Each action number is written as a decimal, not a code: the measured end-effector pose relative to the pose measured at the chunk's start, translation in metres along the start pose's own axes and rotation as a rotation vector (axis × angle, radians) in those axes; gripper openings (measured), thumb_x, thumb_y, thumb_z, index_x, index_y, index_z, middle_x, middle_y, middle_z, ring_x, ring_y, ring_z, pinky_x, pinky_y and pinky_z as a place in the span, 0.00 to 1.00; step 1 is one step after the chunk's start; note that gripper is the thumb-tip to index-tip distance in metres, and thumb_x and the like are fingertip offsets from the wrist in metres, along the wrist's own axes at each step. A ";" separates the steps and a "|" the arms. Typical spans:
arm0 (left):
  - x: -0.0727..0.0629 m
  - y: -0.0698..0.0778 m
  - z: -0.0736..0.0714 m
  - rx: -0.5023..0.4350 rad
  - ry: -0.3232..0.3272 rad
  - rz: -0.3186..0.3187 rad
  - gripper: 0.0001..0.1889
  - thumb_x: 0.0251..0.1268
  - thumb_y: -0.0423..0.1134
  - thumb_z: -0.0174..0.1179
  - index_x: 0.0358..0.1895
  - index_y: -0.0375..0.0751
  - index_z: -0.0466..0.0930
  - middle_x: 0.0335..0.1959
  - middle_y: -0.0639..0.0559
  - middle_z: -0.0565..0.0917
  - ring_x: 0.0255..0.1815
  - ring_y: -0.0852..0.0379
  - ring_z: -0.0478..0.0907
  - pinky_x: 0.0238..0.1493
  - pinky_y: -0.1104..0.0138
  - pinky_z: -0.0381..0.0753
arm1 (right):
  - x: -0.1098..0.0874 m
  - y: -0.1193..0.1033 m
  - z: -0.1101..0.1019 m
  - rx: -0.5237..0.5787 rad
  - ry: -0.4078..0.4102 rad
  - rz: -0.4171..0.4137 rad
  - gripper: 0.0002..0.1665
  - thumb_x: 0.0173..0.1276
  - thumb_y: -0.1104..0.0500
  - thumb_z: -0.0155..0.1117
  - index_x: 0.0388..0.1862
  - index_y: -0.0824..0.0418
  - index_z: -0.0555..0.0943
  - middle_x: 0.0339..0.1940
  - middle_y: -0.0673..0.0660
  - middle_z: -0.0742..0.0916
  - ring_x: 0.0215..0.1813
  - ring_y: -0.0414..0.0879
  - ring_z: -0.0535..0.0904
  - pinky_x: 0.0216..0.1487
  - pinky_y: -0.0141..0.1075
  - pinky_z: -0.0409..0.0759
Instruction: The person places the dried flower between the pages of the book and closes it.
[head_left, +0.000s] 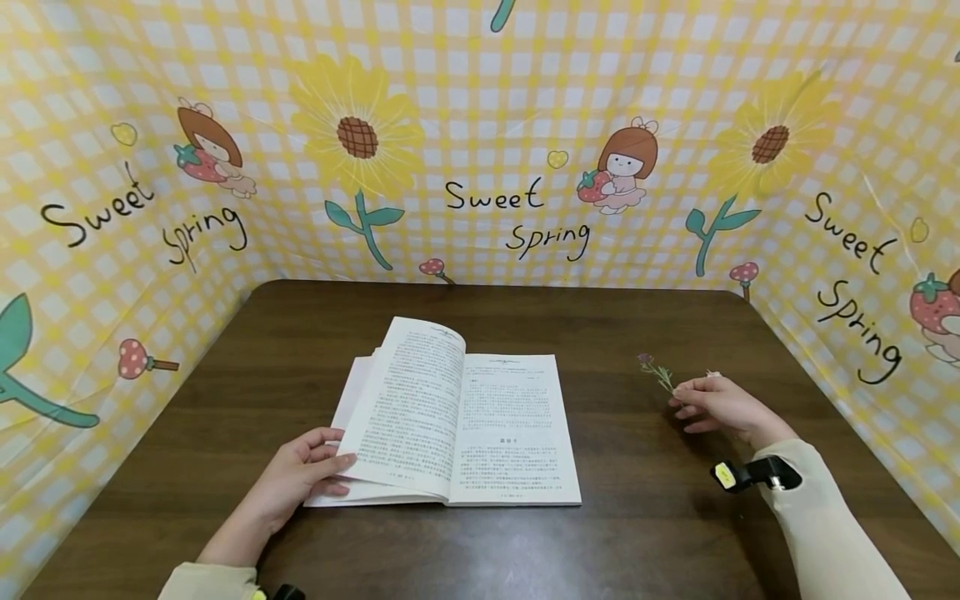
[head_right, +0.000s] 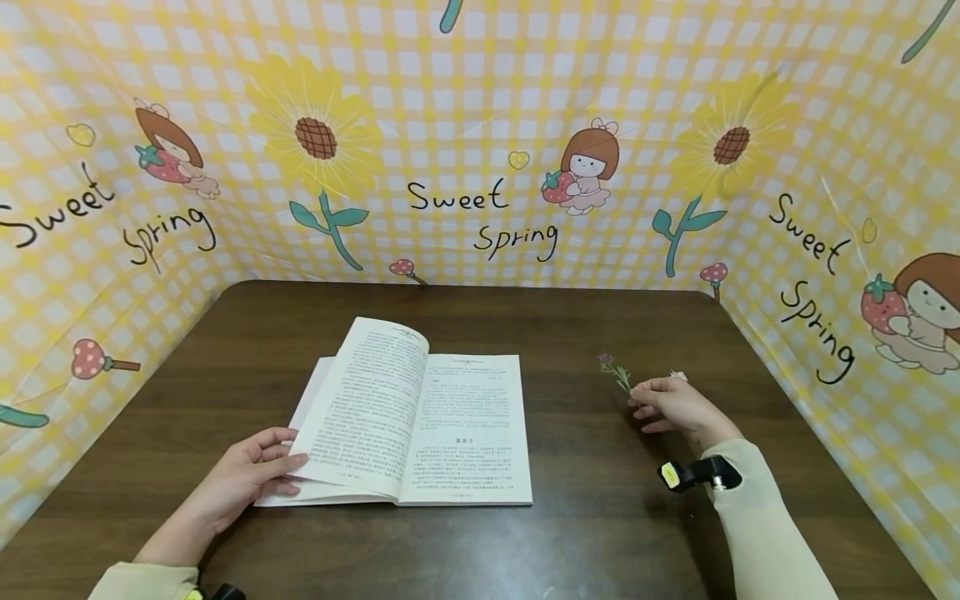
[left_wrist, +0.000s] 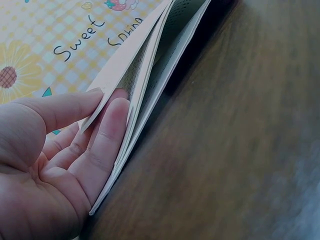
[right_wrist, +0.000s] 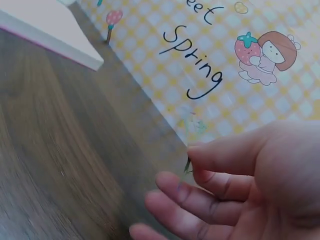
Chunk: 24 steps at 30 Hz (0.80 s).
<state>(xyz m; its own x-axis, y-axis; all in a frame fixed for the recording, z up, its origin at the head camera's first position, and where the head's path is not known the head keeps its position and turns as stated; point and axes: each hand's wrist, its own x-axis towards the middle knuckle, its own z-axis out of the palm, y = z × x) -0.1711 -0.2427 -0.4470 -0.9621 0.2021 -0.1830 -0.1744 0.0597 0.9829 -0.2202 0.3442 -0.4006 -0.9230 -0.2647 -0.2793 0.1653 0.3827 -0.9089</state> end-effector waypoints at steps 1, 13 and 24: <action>0.000 0.000 0.000 0.003 0.000 0.002 0.23 0.67 0.27 0.61 0.60 0.21 0.63 0.38 0.48 0.85 0.33 0.56 0.83 0.34 0.62 0.86 | 0.000 0.000 0.001 0.046 -0.012 -0.012 0.16 0.81 0.62 0.46 0.50 0.75 0.74 0.44 0.55 0.85 0.41 0.43 0.82 0.43 0.41 0.84; -0.002 0.000 0.001 0.015 0.004 0.004 0.25 0.67 0.27 0.61 0.61 0.19 0.62 0.39 0.46 0.84 0.34 0.55 0.83 0.34 0.62 0.86 | 0.008 0.001 0.019 0.426 -0.201 -0.135 0.12 0.82 0.65 0.43 0.46 0.66 0.76 0.45 0.59 0.88 0.49 0.47 0.86 0.52 0.39 0.82; -0.002 0.000 -0.001 0.012 -0.027 0.018 0.24 0.68 0.28 0.62 0.60 0.20 0.62 0.39 0.47 0.84 0.34 0.56 0.83 0.34 0.62 0.86 | 0.016 -0.018 0.066 0.428 -0.185 -0.081 0.15 0.81 0.63 0.47 0.53 0.76 0.72 0.48 0.65 0.87 0.48 0.49 0.86 0.54 0.43 0.81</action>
<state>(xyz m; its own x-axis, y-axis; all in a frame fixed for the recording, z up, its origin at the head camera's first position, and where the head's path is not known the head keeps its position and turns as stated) -0.1695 -0.2442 -0.4471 -0.9591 0.2295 -0.1657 -0.1541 0.0677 0.9857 -0.2151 0.2747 -0.4095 -0.8679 -0.4465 -0.2178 0.2599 -0.0344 -0.9650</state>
